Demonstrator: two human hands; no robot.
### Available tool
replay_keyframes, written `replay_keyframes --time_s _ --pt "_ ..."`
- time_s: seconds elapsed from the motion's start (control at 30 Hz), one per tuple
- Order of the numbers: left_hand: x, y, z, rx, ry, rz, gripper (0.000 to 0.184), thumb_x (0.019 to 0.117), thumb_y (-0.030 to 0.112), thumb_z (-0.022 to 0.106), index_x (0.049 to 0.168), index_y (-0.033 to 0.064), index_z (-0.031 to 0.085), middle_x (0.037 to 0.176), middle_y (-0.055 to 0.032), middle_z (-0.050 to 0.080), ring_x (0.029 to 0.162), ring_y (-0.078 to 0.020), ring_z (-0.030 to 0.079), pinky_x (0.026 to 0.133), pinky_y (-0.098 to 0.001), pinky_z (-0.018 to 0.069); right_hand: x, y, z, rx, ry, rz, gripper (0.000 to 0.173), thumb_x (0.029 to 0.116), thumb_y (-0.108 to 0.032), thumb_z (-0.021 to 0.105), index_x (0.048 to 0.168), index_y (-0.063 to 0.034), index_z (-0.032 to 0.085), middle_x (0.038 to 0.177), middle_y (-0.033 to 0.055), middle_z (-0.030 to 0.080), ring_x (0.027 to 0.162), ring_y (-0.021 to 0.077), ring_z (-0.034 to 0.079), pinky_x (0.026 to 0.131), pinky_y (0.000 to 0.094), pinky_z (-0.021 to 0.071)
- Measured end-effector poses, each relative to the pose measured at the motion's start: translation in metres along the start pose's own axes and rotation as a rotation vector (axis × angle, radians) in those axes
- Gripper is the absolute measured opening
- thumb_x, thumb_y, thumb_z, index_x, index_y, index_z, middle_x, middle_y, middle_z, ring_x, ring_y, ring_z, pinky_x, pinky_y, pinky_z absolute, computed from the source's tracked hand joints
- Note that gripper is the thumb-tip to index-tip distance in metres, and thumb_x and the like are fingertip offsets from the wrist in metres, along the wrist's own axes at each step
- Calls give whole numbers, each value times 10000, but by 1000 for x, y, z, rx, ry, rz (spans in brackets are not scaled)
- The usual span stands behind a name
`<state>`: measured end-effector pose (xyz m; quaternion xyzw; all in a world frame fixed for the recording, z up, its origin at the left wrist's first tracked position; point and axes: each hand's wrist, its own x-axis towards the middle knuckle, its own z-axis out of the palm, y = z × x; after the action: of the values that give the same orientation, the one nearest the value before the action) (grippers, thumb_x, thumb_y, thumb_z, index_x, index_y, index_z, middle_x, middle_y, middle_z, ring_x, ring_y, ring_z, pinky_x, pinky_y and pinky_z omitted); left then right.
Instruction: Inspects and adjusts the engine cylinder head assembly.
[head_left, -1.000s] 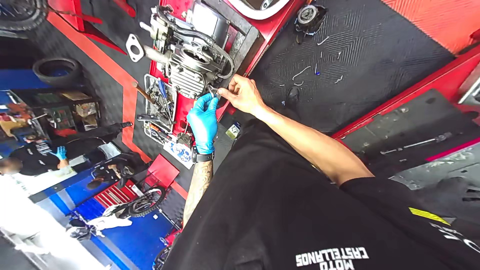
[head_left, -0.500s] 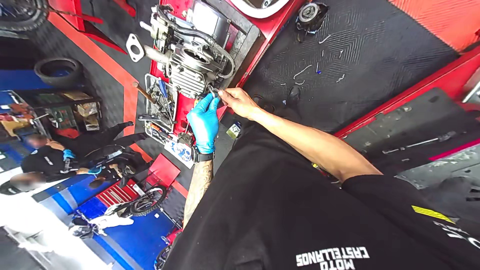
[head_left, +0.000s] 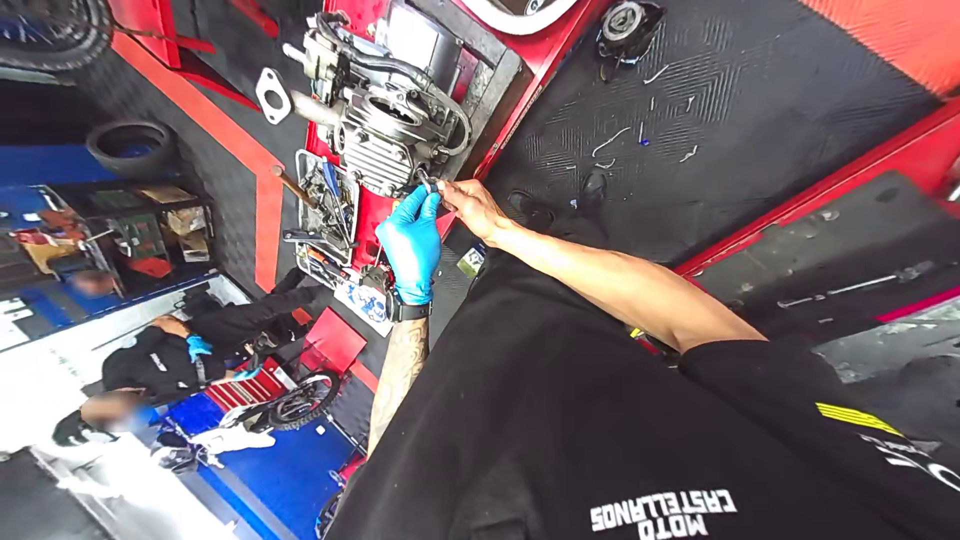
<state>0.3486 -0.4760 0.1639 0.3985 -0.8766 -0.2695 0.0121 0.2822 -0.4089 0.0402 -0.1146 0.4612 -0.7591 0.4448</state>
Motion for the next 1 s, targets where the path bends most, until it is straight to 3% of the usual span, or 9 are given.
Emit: replay_keyframes --time_s 0.23,0.4,0.57,0.67,0.8,0.87,1.0 --pt "1 -1 4 -6 24 -7 242 1020 292 661 1169 132 767 1015 0 780 908 -61 742 887 -318 620 0 -1 4 94 24 101 458 1095 -313 451 690 -136 574 583 -65 437 514 57 390 510 258 344" --pt "-1 -2 10 16 62 2 218 1017 301 663 1143 157 768 972 24 777 848 -59 741 821 -322 633 -1 -5 9 153 55 196 505 1103 -345 401 633 -171 464 517 -68 360 432 56 294 435 247 257" --pt "-5 0 15 82 124 19 220 1022 325 652 1128 174 771 962 37 773 834 -41 725 805 -312 612 -1 -4 9 185 59 203 487 1110 -379 338 709 -167 516 543 -70 394 436 46 306 424 231 260" --pt "-8 1 21 179 166 41 260 1045 346 608 1138 176 781 972 11 780 859 -81 739 813 -365 615 -1 -2 10 181 78 202 483 1106 -395 340 725 -165 529 565 -60 429 457 51 344 438 236 284" --pt "-11 -1 33 292 271 87 290 1065 342 560 1130 169 784 890 -28 775 765 -144 733 702 -411 595 -2 -1 12 186 104 215 502 1109 -407 304 747 -154 542 601 -44 467 506 69 417 477 263 348" --pt "-12 0 37 326 321 93 294 1063 330 560 1140 160 787 871 -42 774 735 -158 730 676 -415 588 0 1 17 213 137 207 490 1107 -387 284 723 -172 499 584 -57 425 496 59 387 476 251 331" --pt "-14 4 42 335 382 91 279 1051 315 578 1124 157 796 862 -46 774 719 -165 726 645 -412 576 3 9 26 321 216 188 449 1098 -330 295 800 -133 568 696 -21 545 662 77 542 635 283 482"
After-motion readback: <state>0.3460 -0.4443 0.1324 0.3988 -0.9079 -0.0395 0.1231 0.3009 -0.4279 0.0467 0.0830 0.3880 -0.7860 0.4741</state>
